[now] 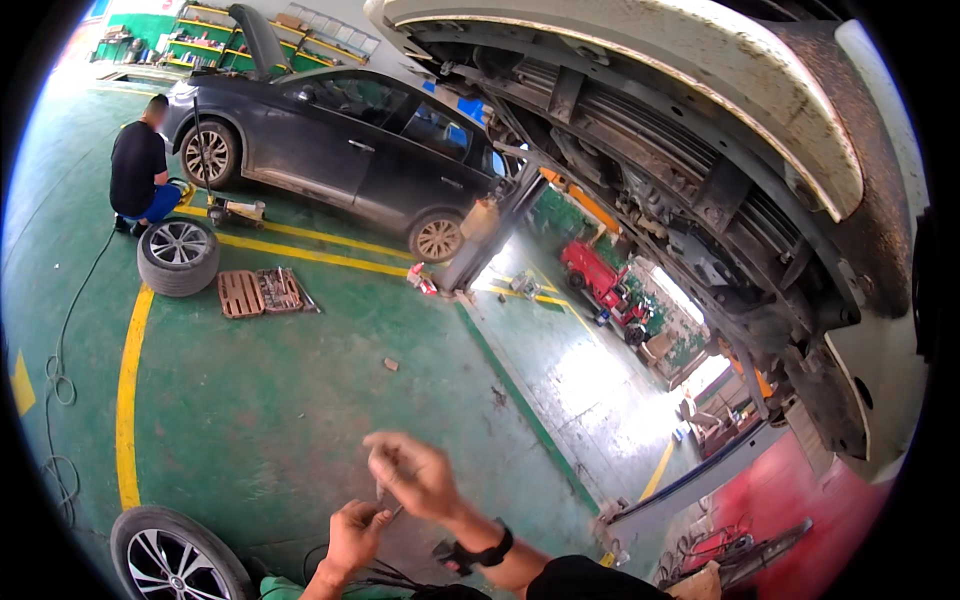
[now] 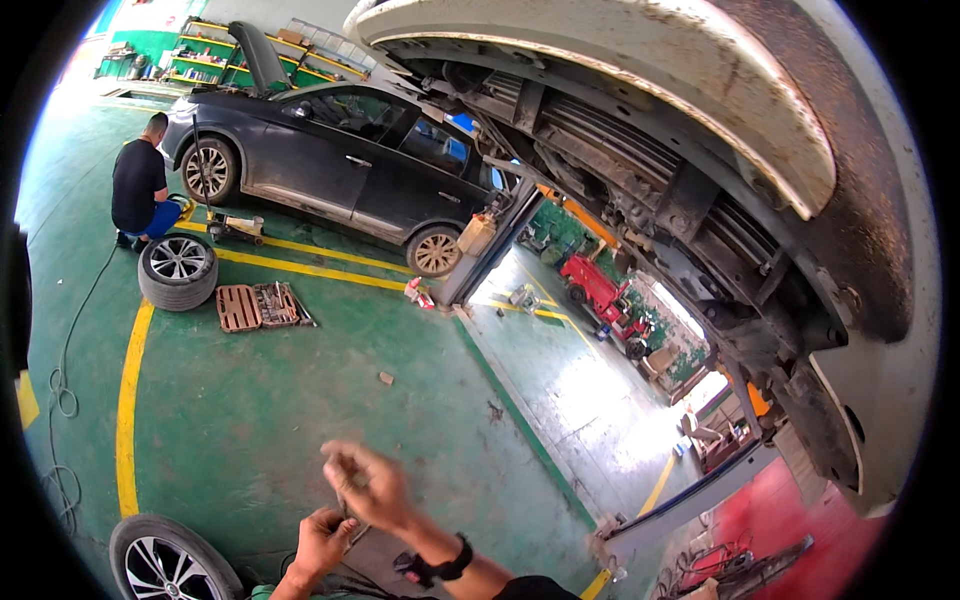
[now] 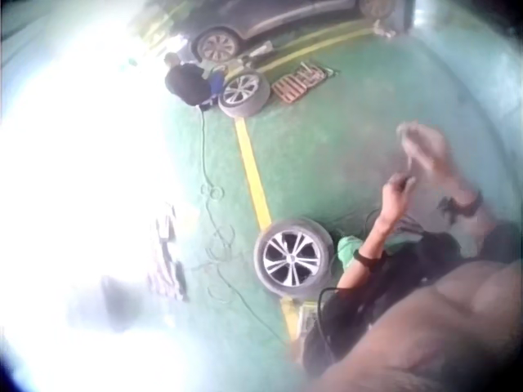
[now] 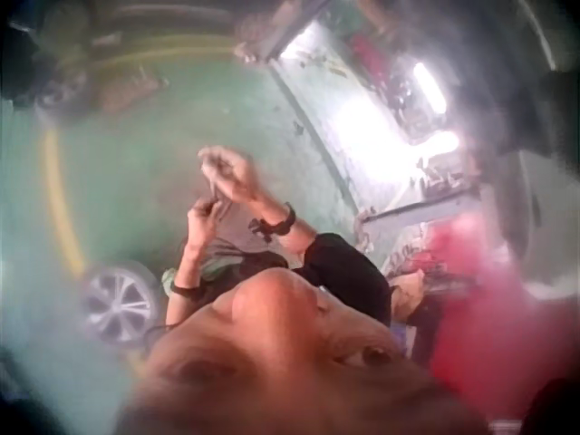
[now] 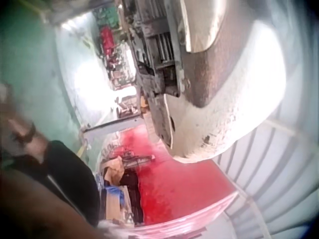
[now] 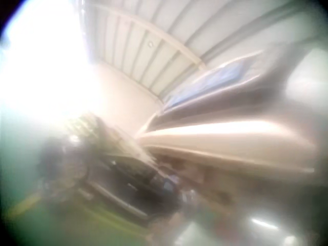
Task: The person uses a T-handle socket wrench to unscrew fasteners from the underside of a vehicle on a lift, then removes a plastic underbody panel by hand and places fasteners into a box.
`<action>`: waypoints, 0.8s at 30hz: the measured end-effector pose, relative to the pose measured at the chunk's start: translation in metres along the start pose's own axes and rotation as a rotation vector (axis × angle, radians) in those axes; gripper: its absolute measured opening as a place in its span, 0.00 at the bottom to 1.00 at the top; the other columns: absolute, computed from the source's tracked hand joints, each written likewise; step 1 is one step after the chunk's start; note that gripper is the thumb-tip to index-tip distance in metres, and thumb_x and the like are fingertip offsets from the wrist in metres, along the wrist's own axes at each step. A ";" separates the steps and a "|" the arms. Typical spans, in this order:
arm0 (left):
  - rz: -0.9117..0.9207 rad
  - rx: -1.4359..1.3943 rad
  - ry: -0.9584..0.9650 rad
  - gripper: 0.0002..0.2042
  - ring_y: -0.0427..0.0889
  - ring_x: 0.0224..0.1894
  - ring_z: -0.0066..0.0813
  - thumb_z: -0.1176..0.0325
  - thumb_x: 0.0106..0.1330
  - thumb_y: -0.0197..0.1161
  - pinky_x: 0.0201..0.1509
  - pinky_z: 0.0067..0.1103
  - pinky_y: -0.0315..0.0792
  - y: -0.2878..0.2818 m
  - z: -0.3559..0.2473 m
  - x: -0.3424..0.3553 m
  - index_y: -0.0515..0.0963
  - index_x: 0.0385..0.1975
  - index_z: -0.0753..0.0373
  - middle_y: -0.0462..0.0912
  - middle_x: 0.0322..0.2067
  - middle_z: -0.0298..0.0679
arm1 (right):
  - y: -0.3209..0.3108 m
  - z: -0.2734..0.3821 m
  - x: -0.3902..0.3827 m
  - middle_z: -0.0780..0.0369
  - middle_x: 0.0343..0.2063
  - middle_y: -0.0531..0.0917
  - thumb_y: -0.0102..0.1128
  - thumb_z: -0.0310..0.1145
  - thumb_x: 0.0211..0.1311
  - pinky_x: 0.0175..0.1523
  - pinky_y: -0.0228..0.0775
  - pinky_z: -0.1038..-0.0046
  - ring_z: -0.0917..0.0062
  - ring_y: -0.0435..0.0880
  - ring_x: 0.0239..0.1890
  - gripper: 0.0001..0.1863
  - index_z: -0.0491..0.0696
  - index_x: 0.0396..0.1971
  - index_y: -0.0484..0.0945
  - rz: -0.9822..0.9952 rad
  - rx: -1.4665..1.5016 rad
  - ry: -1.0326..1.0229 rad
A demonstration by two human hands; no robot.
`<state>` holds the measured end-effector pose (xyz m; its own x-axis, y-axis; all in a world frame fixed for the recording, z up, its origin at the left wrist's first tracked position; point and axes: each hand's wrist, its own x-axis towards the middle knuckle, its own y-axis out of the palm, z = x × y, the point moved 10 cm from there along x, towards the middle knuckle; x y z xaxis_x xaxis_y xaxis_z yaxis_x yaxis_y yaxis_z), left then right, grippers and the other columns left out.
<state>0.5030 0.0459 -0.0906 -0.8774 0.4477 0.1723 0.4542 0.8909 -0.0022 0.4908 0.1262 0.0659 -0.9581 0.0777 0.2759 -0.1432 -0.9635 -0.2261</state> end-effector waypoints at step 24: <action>-0.204 -0.373 -0.186 0.08 0.71 0.29 0.15 0.69 0.65 0.67 0.34 0.17 0.65 -0.174 0.031 0.075 0.80 0.28 0.68 0.77 0.24 0.29 | -0.073 0.360 0.139 0.47 0.62 0.68 0.49 0.29 0.61 0.72 0.52 0.63 0.62 0.65 0.67 0.32 0.29 0.63 0.59 -0.563 -0.243 -0.919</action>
<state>0.3539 -0.0731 -0.1076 -0.9520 0.3023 -0.0473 0.2638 0.8892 0.3738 0.4573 0.1155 0.4571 -0.2050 0.1725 0.9634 -0.6424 -0.7663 0.0005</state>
